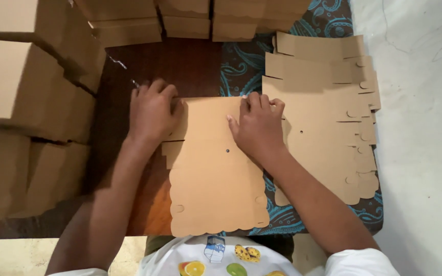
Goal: Folding and assembling a cardboard box from a flat template on a wooden table.
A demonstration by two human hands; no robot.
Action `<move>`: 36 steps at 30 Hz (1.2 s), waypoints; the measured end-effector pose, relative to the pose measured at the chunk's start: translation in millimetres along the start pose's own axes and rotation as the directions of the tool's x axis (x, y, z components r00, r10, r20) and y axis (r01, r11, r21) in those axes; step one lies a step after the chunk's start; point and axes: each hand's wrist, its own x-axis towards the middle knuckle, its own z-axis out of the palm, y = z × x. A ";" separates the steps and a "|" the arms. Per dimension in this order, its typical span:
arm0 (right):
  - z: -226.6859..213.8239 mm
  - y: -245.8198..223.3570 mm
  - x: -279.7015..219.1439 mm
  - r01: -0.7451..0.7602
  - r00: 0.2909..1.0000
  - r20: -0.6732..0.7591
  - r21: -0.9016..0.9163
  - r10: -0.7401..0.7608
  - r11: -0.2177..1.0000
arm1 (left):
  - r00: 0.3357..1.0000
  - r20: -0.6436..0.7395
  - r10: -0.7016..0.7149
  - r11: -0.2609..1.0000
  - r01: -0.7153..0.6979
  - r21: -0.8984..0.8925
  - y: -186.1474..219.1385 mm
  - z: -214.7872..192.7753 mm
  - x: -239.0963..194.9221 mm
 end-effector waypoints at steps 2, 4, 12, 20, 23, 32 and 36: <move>-0.3 0.2 1.2 -0.001 1.000 -0.011 -0.005 0.001 1.000 | 1.000 0.024 0.002 1.000 -0.001 -0.020 1.5 -4.5 0.4; 0.4 0.3 2.0 0.005 1.000 -0.022 -0.010 -0.005 1.000 | 0.999 0.047 -0.002 0.999 0.004 -0.038 2.2 -11.3 0.9; 2.4 -0.4 3.2 0.016 0.999 -0.028 -0.018 -0.017 1.000 | 0.948 0.272 0.165 0.971 -0.107 -0.215 16.8 -40.9 6.7; 2.2 -2.8 3.7 0.031 0.998 -0.053 -0.013 -0.031 0.999 | 0.945 0.284 0.163 0.963 -0.090 -0.254 10.5 -33.6 7.0; 1.2 -2.9 4.9 0.025 0.999 -0.046 -0.009 -0.025 1.000 | 0.946 0.274 0.176 0.964 -0.109 -0.243 8.5 -32.6 8.6; -2.1 -1.0 5.4 0.021 0.999 0.042 0.036 -0.023 0.999 | 0.953 0.246 0.178 0.967 -0.122 -0.225 6.7 -29.1 7.5; -7.4 3.3 6.2 0.050 0.992 0.114 0.030 -0.053 0.998 | 0.952 0.246 0.181 0.965 -0.123 -0.233 6.7 -29.4 8.5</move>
